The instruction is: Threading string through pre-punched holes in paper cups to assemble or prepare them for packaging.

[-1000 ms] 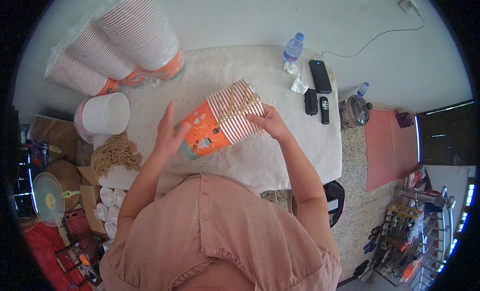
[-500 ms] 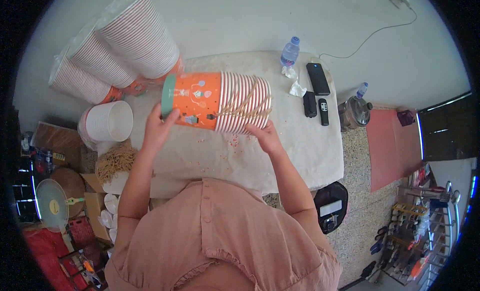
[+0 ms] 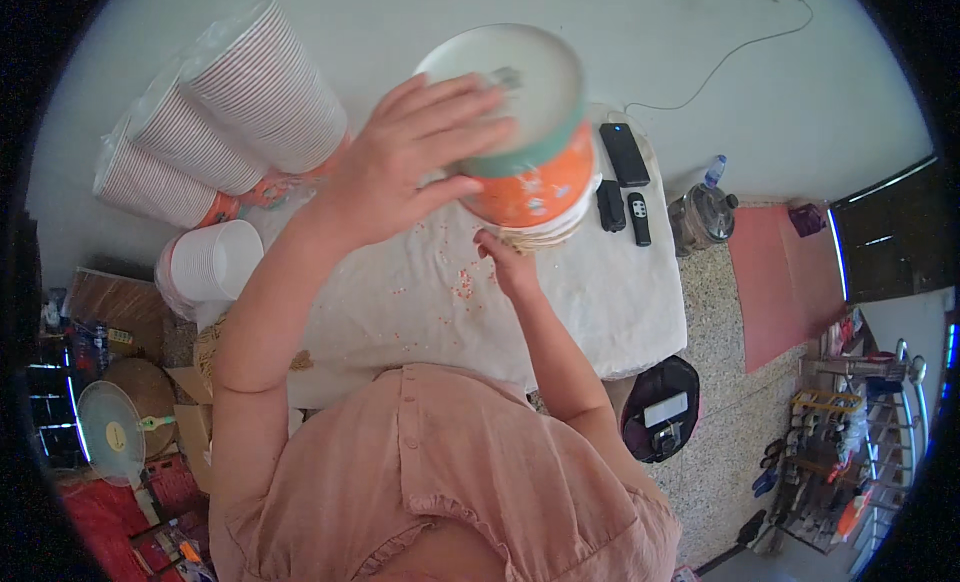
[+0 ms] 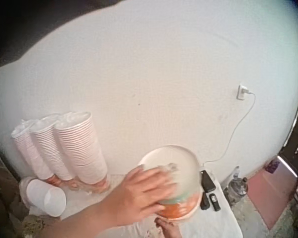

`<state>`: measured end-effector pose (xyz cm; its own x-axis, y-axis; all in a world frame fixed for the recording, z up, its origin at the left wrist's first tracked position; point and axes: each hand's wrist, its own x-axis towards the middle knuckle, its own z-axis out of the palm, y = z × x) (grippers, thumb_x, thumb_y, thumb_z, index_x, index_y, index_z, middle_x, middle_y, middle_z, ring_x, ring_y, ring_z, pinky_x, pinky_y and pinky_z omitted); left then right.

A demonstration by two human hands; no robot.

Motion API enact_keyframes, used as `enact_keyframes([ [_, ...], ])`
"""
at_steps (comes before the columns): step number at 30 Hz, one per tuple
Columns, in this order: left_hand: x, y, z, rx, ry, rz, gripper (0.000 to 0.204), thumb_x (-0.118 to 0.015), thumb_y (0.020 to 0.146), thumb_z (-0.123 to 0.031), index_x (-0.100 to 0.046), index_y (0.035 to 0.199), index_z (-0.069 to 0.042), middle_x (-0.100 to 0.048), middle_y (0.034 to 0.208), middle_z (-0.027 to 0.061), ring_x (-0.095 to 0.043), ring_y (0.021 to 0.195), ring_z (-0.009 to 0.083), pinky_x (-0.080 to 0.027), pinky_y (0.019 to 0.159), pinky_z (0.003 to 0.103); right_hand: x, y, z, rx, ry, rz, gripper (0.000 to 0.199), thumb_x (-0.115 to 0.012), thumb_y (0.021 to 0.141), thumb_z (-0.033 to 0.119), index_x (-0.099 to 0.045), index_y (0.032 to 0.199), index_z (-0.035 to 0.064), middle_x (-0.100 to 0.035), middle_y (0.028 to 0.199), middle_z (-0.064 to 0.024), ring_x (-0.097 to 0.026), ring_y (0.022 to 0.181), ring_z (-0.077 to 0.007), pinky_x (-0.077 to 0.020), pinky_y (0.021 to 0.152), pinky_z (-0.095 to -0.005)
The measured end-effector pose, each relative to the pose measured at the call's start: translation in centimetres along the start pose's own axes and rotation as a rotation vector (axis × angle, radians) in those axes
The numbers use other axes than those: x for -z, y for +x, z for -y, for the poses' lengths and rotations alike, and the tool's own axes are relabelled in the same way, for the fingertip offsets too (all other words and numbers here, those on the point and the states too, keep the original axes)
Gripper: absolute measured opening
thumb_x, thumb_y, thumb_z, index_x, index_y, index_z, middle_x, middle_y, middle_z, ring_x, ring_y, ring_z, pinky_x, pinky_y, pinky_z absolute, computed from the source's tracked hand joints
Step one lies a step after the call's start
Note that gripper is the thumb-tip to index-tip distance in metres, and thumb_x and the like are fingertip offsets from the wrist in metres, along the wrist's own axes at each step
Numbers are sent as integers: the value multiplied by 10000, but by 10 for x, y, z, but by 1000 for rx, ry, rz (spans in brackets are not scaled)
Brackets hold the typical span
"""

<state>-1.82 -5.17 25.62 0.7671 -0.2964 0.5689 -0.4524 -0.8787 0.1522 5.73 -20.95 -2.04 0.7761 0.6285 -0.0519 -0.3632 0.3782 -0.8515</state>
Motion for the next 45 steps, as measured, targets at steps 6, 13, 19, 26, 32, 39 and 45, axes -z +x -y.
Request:
enact_keyframes([
  [6,-31,8,1,-45,12,51,510,-690,786,-189,-570,1282,-204,-490,1400,-8,-411,1325,214,-263,1128,492,4,21,-7,-146,332,-59,209,-688,855,106,-597,1040,68,-621,889,-10,-601,815,-132,-516,686,-276],
  [13,-79,-34,55,171,101,207,510,-667,821,-168,-529,1304,-255,-460,1424,-16,-361,1357,188,-218,1140,534,-7,51,-86,-495,671,-49,138,-632,876,69,-611,997,6,-641,851,-53,-636,759,-169,-545,629,-260],
  [19,-81,-55,76,224,90,209,463,-626,849,-132,-546,1296,-223,-461,1425,-13,-357,1362,206,-289,1099,518,-42,62,-77,-579,681,-117,238,-577,887,62,-574,1113,-14,-648,1020,-110,-663,871,-240,-572,723,-314],
  [26,-94,-64,74,220,209,154,378,-559,875,-97,-565,1243,-185,-490,1393,13,-418,1318,228,-386,1016,429,-56,40,-66,-629,351,116,313,-567,913,156,-535,1197,28,-618,1149,-132,-653,959,-270,-551,753,-328],
  [32,-103,-56,74,296,252,126,393,-538,879,-72,-548,1257,-181,-493,1394,24,-417,1321,239,-393,998,426,-51,11,56,-534,-506,712,173,-561,933,102,-612,1069,7,-676,841,-87,-674,762,-163,-549,664,-289],
  [39,-102,-54,72,369,188,153,438,-547,880,-60,-539,1300,-186,-483,1401,23,-386,1345,237,-363,1052,443,-65,56,166,869,-1216,0,164,-629,874,106,-662,1027,56,-650,1017,-111,-606,921,-258,-478,787,-355],
  [45,-109,-56,74,352,195,133,414,-538,886,-78,-548,1286,-185,-489,1397,35,-396,1340,237,-364,1046,447,-50,103,127,775,-1500,64,350,-495,952,307,-606,1216,106,-538,1315,-130,-448,1277,-337,-286,1064,-561],
])
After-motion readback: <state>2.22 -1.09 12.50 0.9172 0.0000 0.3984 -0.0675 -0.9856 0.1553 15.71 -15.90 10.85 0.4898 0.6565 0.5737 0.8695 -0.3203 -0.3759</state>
